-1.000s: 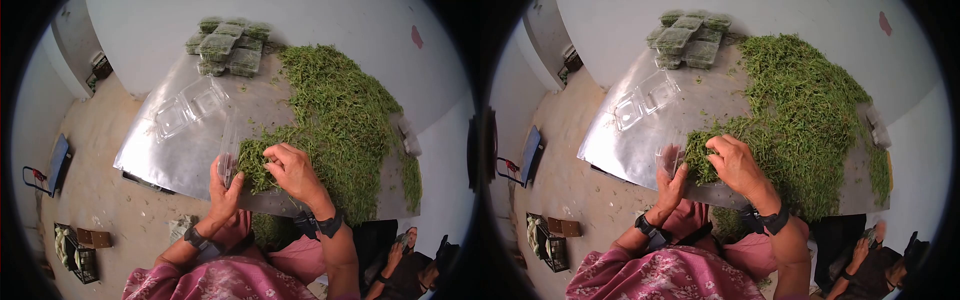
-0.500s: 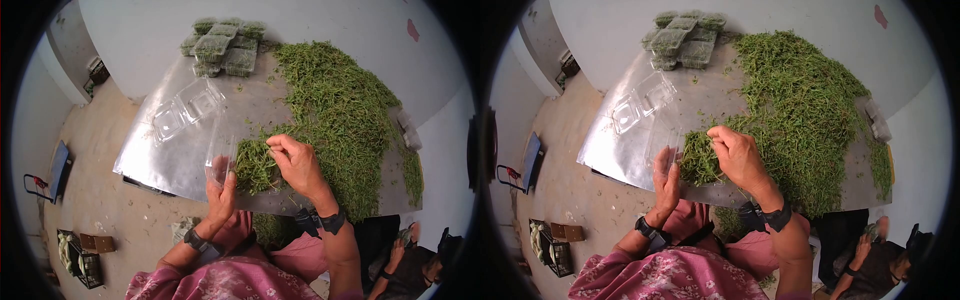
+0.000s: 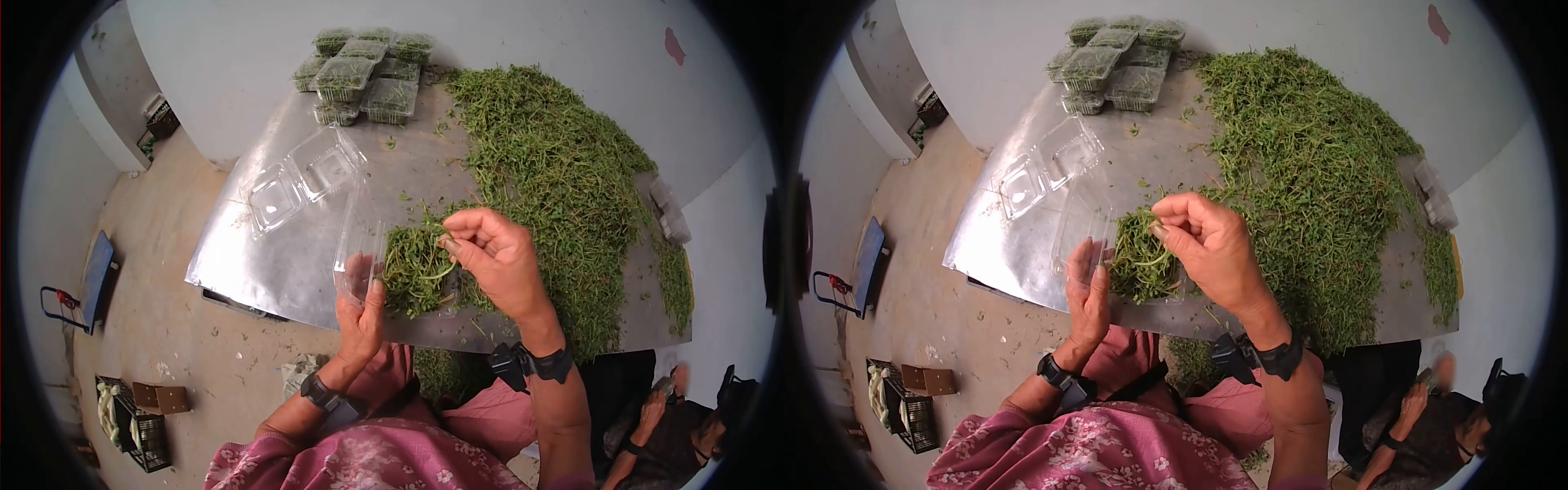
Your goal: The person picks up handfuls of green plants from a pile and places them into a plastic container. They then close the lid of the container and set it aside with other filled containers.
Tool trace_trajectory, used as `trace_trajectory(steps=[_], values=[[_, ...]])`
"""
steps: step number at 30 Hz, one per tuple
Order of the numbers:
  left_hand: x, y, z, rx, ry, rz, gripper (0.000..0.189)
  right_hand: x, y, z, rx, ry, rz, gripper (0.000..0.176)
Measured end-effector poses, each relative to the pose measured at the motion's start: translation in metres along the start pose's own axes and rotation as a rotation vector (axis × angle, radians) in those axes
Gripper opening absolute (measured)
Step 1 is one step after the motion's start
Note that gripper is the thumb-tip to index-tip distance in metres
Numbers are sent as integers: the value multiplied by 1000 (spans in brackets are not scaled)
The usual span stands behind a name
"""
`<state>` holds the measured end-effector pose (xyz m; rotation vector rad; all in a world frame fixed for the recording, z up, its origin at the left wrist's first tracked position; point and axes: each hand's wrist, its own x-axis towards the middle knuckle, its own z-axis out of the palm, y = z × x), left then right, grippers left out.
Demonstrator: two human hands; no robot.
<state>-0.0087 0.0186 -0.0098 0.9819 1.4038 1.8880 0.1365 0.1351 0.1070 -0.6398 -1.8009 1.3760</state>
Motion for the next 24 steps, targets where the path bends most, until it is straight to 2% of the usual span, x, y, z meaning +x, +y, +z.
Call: trace_trajectory(steps=[2,6,9,10,13,16,20,23,24], values=[[0,0,0,2,-2,4,53,2,-4,2,92,-43,53,18],[1,4,1,17,-4,5,53,7,37,14,-186,-56,48,21],[0,3,1,25,-5,23,53,8,38,13,-615,73,-255,19],[0,4,1,35,-5,27,53,6,33,11,-626,82,-223,22],[0,6,2,50,-5,16,53,3,9,5,-581,21,-131,19],[0,3,2,34,-2,8,56,-2,11,9,-542,-156,-190,19],[0,3,1,91,-18,25,61,-6,51,28,-678,-225,-332,6],[-1,10,2,75,-38,-84,64,-5,59,33,-708,-235,-355,3],[-1,8,2,90,-38,-52,64,-5,59,32,-698,-246,-341,4]])
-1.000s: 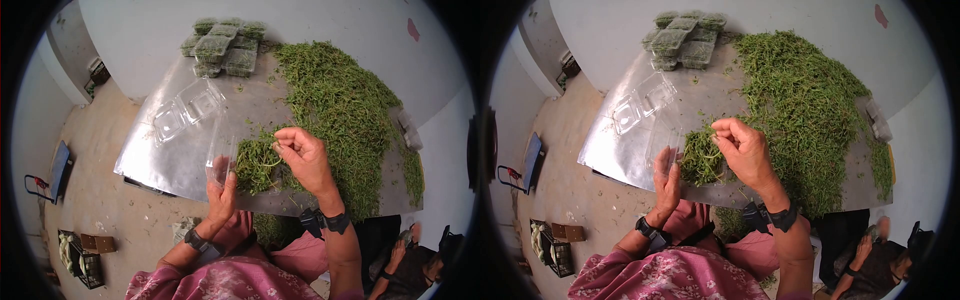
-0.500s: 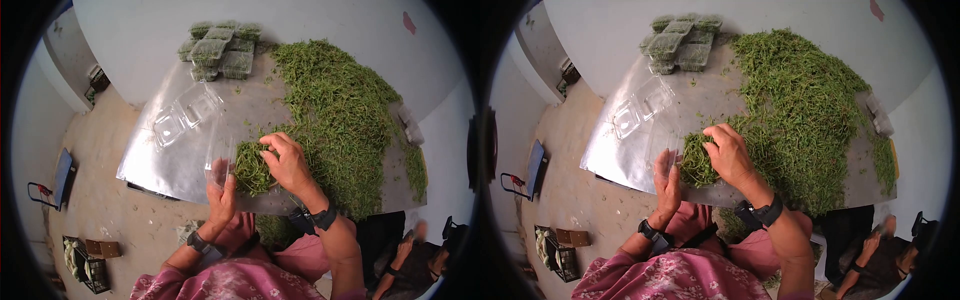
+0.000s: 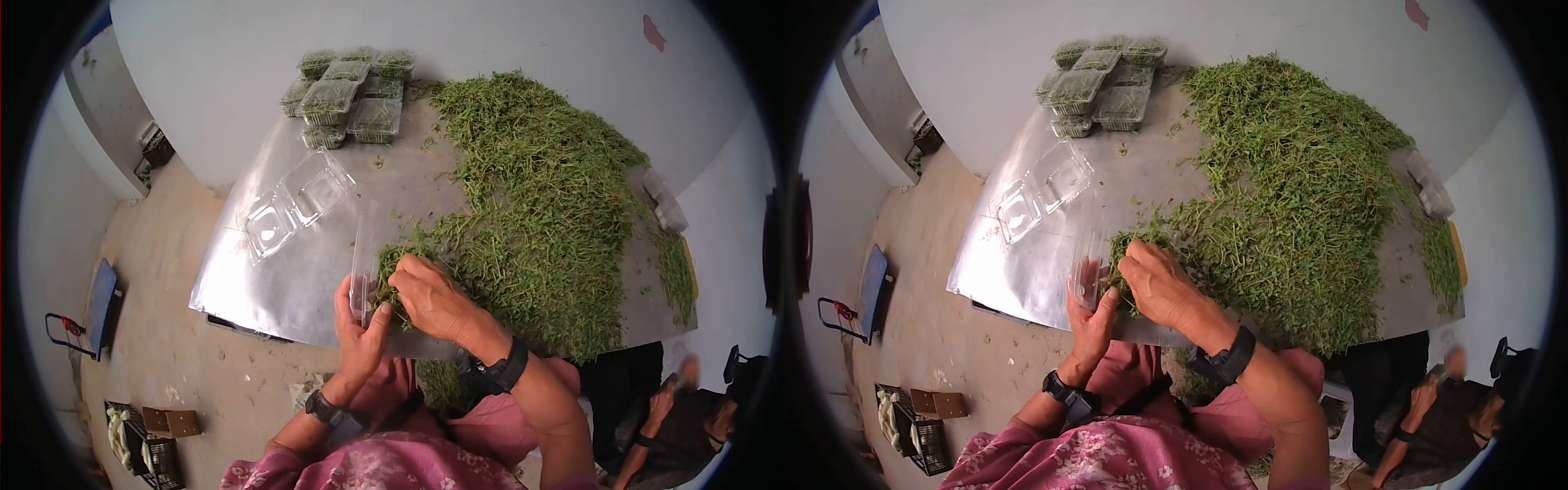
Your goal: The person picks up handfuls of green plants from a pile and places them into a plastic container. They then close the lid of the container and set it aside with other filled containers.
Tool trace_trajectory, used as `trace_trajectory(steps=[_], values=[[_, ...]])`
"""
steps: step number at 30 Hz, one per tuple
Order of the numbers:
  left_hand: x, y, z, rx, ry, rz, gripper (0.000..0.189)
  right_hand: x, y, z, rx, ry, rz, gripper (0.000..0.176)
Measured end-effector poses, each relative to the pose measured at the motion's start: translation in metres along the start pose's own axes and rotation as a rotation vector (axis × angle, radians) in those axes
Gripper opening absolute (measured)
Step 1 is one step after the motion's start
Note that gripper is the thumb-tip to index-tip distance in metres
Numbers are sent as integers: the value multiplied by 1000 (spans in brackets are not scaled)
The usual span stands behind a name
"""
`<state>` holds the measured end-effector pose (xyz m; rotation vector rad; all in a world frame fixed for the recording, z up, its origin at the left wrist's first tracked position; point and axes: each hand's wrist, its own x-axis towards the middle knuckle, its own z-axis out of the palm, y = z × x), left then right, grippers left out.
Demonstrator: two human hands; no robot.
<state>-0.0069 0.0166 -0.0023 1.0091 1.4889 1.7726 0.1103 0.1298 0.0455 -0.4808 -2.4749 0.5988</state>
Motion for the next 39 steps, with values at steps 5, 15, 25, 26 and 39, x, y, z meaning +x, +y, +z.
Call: trace_trajectory(steps=[5,15,25,26,39], values=[[-1,-11,2,-80,47,68,65,2,-7,-21,73,100,35,17],[0,-9,2,-37,29,75,63,-5,1,-5,-334,-13,23,24],[-1,-10,2,-41,30,83,61,-4,8,-4,-259,29,52,19],[-2,-11,3,-55,36,80,61,-4,10,-8,-214,72,55,19],[-2,-12,3,-53,36,63,62,-25,23,-70,69,19,546,22]])
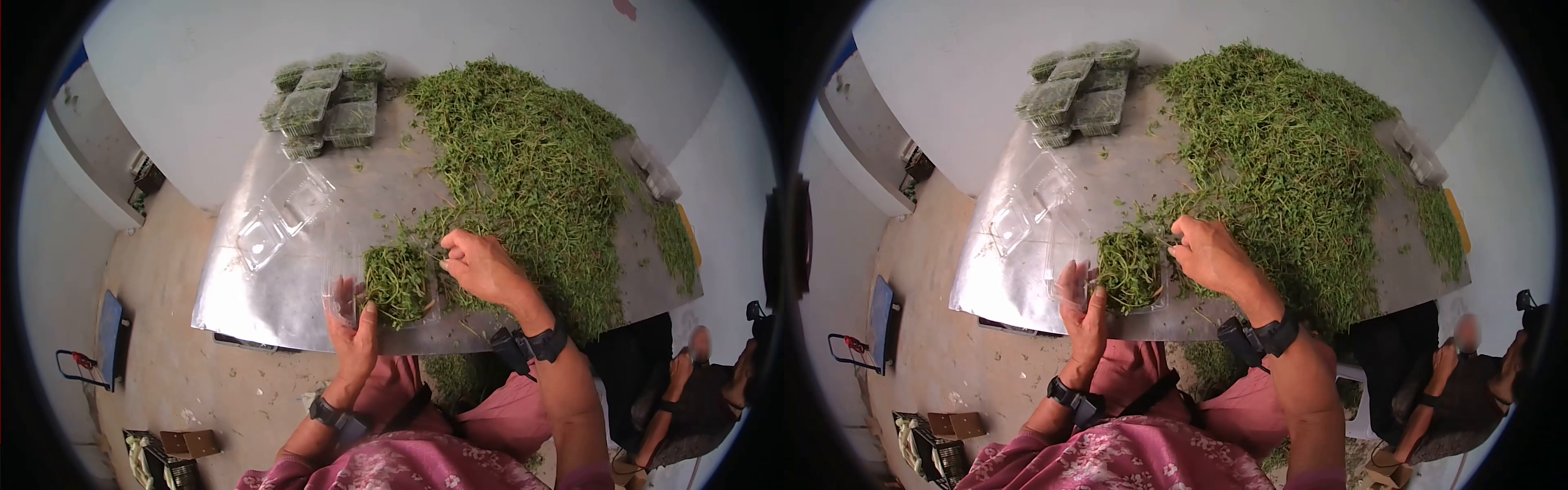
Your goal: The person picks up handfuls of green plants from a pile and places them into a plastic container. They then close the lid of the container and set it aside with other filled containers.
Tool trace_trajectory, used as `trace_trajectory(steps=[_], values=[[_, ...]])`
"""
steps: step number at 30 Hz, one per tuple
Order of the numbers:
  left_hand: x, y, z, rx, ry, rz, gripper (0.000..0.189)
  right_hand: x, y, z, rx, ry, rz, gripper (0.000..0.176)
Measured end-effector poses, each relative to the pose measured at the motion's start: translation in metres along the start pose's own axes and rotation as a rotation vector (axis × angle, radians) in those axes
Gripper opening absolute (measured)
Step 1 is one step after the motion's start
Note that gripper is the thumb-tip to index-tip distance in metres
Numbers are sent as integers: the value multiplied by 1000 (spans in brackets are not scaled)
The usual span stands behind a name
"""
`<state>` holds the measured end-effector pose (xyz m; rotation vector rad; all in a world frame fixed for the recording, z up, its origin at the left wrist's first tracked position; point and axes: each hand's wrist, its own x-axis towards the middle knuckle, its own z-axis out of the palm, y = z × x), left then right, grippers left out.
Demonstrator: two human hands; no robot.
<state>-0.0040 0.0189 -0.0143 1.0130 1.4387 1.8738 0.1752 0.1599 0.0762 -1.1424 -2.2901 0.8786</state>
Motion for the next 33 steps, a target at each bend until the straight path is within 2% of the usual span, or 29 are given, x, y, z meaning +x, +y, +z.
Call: trace_trajectory(steps=[4,10,13,17,20,23,26,27,31,33], values=[[0,1,1,-1,5,-7,61,0,4,13,21,-42,-6,17],[1,0,0,46,4,10,59,8,8,31,-33,198,-291,6],[1,-3,-2,105,-5,26,59,9,1,41,-149,188,-240,9],[2,-2,2,91,3,48,59,9,-7,51,-440,93,-385,21],[2,3,3,187,9,70,59,12,-6,45,-403,63,-419,19],[2,2,1,253,0,48,61,12,-6,37,-326,136,-415,13],[1,10,4,113,2,-23,61,12,-12,22,-115,111,-403,8],[1,9,3,105,-15,-10,60,10,-18,15,-7,50,-421,11],[1,1,-6,104,-52,62,60,-2,-45,16,70,-127,-428,15],[2,-3,-9,111,-58,97,66,-3,-44,30,77,-139,-484,15]])
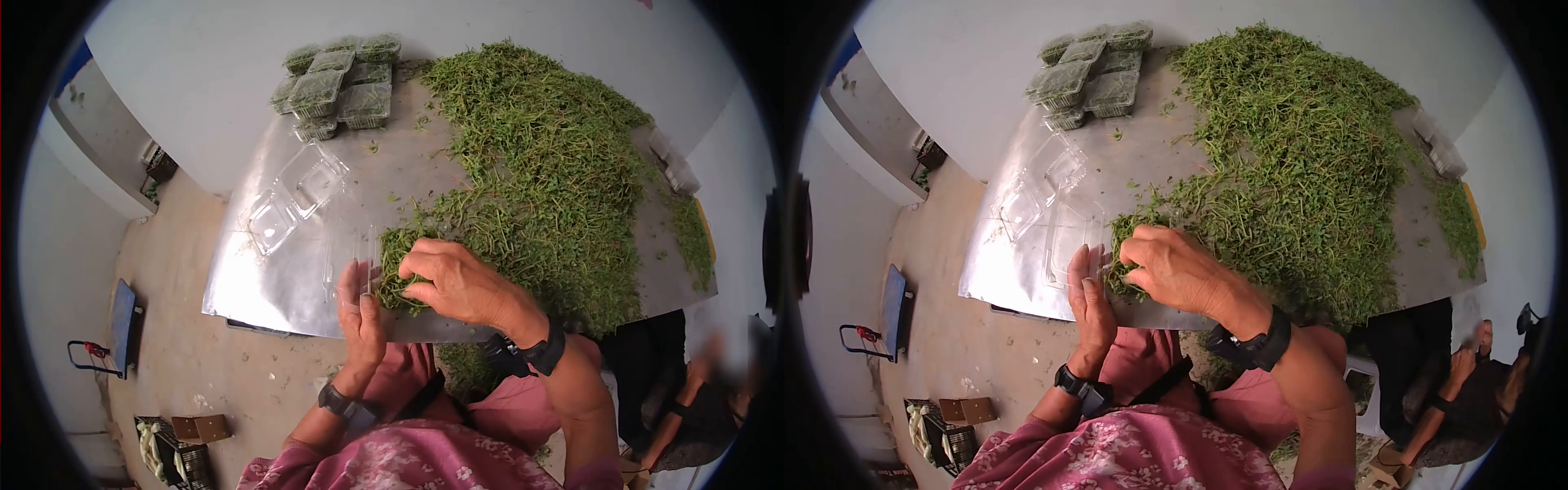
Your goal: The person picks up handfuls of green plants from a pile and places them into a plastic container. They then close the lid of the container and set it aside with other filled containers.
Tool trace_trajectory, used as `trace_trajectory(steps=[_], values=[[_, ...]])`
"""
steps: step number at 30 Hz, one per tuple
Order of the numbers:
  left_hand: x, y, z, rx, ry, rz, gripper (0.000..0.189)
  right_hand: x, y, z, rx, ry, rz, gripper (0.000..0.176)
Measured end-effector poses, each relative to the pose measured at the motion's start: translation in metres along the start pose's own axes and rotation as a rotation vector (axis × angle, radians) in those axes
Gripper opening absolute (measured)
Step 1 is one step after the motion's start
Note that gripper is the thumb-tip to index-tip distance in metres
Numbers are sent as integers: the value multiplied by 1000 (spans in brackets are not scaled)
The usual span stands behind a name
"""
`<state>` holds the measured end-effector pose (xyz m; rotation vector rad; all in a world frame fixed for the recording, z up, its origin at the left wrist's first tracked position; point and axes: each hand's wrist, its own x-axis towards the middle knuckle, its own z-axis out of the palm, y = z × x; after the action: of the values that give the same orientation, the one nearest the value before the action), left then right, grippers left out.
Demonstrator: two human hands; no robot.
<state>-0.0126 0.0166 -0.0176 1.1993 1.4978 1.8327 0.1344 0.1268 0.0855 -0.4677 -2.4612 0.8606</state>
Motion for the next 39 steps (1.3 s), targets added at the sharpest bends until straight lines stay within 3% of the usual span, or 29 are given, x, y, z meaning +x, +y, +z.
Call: trace_trajectory(steps=[2,16,20,23,26,30,34,39], values=[[1,-2,0,-1,5,20,74,-1,8,17,-26,-17,-23,16],[-1,-5,-1,-188,22,-17,69,1,7,35,-295,-216,-34,12],[-1,5,6,-118,7,-75,55,-4,9,32,-300,-199,-45,11],[-1,4,7,-124,47,-108,55,-6,5,25,-141,-167,42,9],[-2,4,8,-116,64,-84,54,-5,4,14,-10,10,40,10],[-1,4,10,-94,65,-73,54,-5,2,5,-336,78,29,44],[-2,8,10,-63,35,-80,55,-6,17,23,-411,16,12,54],[-2,8,9,-49,6,-88,56,-3,18,29,-430,-121,68,53]])
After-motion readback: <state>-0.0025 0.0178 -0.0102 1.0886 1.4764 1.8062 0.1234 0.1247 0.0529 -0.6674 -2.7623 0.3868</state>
